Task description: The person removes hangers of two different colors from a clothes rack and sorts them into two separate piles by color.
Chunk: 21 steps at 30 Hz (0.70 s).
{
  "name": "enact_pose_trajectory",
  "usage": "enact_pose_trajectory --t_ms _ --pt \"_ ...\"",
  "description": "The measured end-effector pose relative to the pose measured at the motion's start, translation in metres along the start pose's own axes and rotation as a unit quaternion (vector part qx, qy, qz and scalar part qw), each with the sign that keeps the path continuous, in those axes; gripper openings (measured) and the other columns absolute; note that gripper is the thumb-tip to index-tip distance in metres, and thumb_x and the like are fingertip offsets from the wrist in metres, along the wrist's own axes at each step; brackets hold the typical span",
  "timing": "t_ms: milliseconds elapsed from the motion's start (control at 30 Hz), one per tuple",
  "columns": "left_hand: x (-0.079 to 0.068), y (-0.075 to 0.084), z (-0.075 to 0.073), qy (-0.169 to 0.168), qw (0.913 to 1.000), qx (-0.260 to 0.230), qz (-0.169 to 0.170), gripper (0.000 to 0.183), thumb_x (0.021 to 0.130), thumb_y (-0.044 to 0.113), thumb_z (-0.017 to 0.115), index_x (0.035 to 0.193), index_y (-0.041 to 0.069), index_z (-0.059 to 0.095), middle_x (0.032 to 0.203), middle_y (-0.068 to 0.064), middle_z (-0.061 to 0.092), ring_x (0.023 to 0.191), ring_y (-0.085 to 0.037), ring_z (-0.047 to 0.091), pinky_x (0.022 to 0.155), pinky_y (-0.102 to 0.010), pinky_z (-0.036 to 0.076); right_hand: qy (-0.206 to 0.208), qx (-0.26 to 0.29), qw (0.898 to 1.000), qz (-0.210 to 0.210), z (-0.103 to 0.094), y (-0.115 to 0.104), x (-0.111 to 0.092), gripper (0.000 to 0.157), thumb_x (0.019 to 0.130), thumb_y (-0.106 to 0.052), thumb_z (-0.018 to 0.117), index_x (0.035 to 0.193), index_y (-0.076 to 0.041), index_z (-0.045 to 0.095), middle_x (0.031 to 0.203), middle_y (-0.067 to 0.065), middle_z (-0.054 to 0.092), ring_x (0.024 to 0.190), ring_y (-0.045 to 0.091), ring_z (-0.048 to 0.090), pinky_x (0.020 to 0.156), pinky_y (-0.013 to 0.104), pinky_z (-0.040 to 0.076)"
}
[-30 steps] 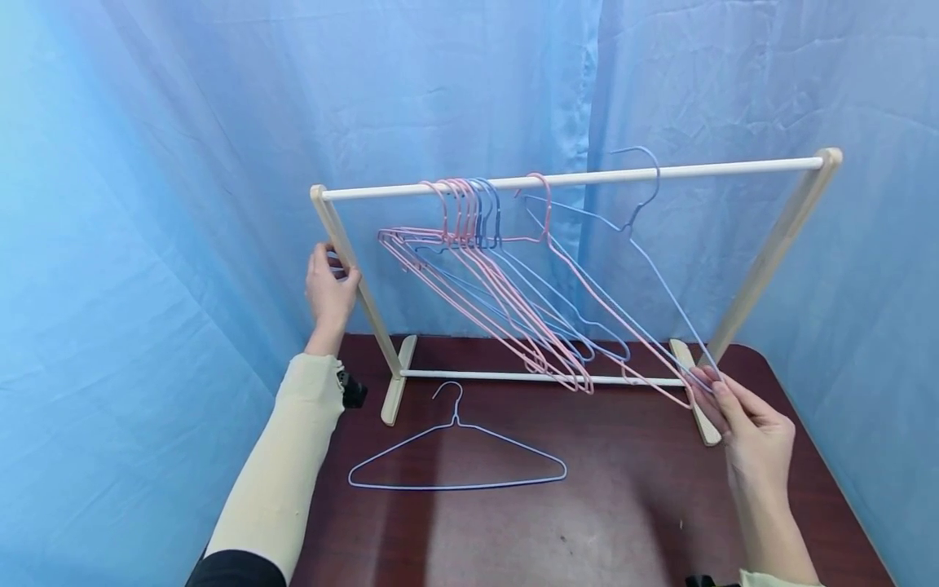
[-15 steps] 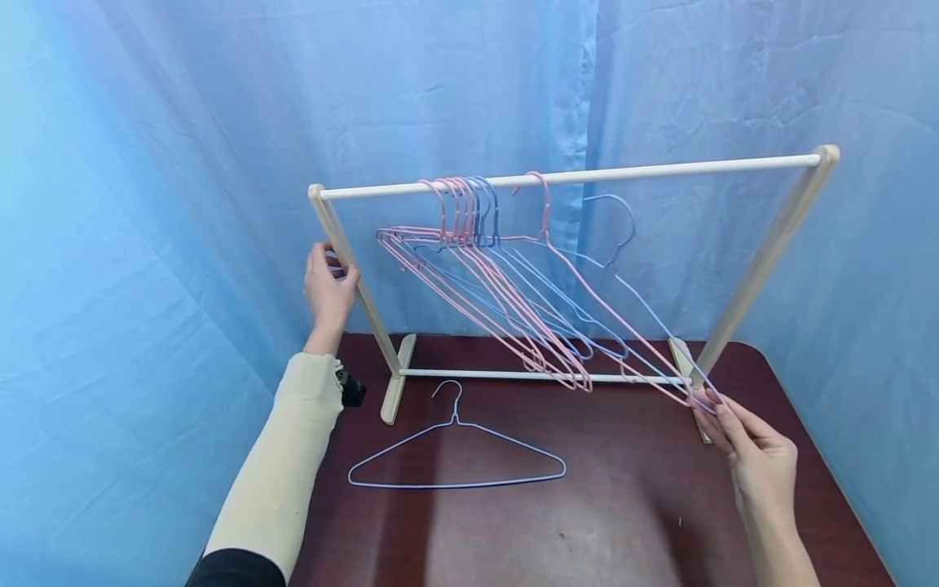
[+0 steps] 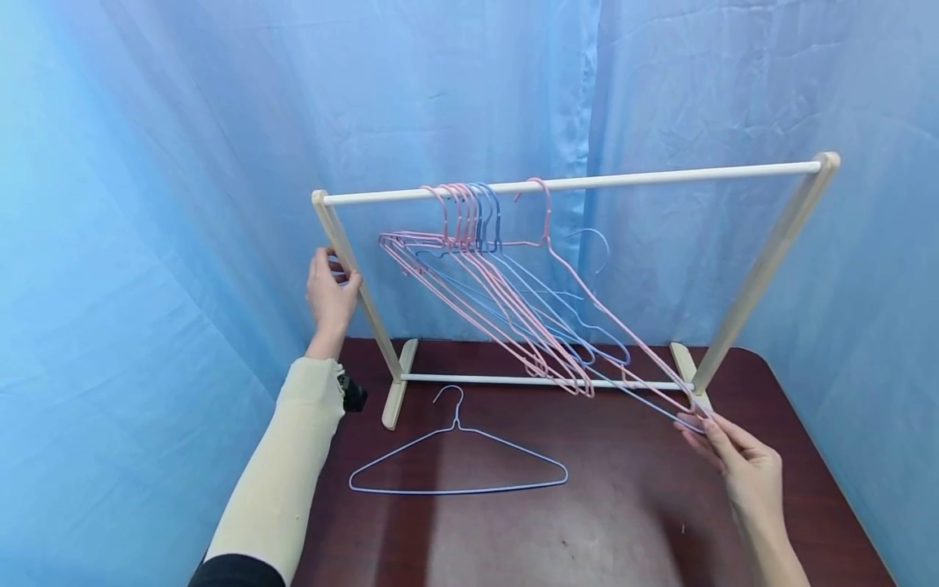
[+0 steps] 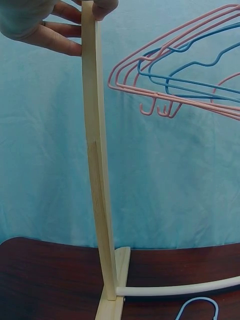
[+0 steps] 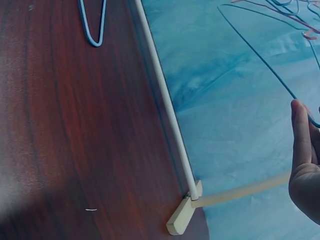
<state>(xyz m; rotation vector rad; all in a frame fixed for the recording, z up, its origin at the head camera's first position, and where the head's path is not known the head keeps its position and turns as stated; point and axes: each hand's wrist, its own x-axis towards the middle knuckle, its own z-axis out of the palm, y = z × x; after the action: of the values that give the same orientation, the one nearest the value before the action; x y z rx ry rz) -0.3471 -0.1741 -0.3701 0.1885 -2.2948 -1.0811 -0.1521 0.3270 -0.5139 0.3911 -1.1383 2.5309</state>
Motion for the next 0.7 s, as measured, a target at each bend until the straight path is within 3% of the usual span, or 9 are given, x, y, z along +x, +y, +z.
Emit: enact_pose_trajectory --t_ms 333,700 --pt "0.000 -0.001 0.000 0.000 1.0000 -0.004 0.000 0.038 0.097 0.016 0.061 0.132 0.011 0.050 0.123 -0.017 0.056 0.108 -0.032 0.065 0.094 -0.051 0.050 -0.026 -0.044 0.998 0.024 -0.008 0.012 -0.004 0.040 0.097 0.021 0.032 0.126 0.017 0.058 0.102 0.027 0.074 0.092 0.034 0.074 0.080 0.039 0.056" --pt "0.000 0.001 0.000 0.001 1.0000 -0.005 0.002 0.038 0.097 0.016 0.062 0.132 0.009 0.050 0.122 -0.017 0.056 0.107 -0.032 0.065 0.094 -0.051 0.052 -0.019 -0.127 0.988 0.081 -0.010 0.026 -0.008 0.037 0.099 0.013 0.041 0.116 0.000 0.071 0.094 0.017 0.078 0.085 0.025 0.077 0.076 0.033 0.059"
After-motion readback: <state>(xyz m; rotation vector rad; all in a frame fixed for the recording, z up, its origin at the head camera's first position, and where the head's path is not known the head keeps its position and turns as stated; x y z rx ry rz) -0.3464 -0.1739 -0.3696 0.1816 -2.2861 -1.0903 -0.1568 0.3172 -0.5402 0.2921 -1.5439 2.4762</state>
